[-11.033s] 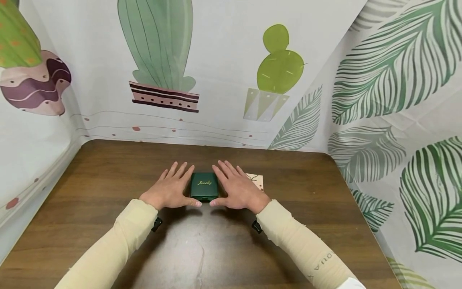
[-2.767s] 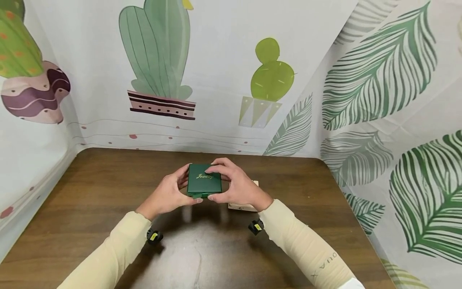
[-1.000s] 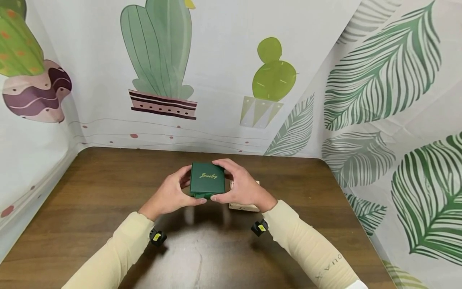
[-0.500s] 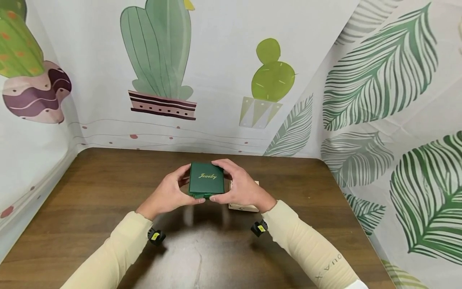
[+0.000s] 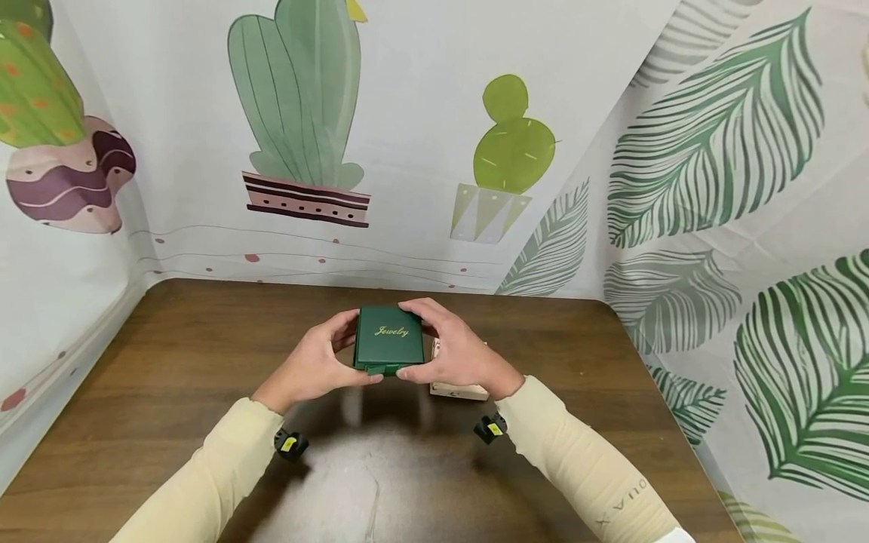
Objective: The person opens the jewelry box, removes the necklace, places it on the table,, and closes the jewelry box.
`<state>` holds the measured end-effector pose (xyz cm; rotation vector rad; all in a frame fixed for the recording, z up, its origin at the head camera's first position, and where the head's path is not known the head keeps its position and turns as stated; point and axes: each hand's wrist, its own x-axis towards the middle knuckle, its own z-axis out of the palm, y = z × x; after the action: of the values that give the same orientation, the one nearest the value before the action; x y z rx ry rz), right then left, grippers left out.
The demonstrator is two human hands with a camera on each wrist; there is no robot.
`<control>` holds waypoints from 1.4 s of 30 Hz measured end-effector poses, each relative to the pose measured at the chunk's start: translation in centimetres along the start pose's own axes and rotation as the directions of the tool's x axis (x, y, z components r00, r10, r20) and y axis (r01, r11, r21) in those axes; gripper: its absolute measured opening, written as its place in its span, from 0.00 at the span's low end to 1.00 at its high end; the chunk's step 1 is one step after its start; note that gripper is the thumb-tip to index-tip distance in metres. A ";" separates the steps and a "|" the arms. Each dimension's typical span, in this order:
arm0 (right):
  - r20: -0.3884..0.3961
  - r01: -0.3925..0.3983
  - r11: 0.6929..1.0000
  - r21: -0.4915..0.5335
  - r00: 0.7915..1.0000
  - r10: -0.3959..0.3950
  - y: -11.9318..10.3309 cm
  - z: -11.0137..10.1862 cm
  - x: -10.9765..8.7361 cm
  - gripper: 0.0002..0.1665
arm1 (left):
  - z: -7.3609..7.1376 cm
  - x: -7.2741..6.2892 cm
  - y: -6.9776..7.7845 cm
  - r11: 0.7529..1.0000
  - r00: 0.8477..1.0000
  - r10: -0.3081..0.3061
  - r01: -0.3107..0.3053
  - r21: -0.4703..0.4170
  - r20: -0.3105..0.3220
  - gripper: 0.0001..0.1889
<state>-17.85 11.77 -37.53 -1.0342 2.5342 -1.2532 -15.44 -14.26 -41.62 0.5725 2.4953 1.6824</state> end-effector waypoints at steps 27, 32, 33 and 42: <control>-0.014 0.032 0.999 -0.040 0.999 -0.032 -0.2 -0.6 -0.5 0.54 | -0.9 -0.8 -0.4 0.998 1.000 0.005 -0.004 0.065 -0.018 0.49; -0.016 0.025 0.999 -0.039 1.000 -0.026 -0.1 -0.7 -0.6 0.54 | -1.0 -0.9 -0.4 0.999 1.000 0.000 0.000 0.051 -0.004 0.49; -0.017 0.027 0.999 -0.037 0.999 -0.028 -0.1 -0.7 -0.6 0.54 | -1.1 -0.9 -0.4 0.999 1.000 -0.001 0.001 0.049 -0.004 0.49; -0.027 0.050 0.997 -0.052 0.998 -0.051 0.0 -0.8 -0.6 0.54 | -1.4 -1.2 -1.0 0.999 1.000 -0.003 0.003 0.046 -0.005 0.48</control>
<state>-17.68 12.66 -37.11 -1.1060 2.5895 -1.2303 -14.92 -16.26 -42.10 0.5686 2.5433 1.6314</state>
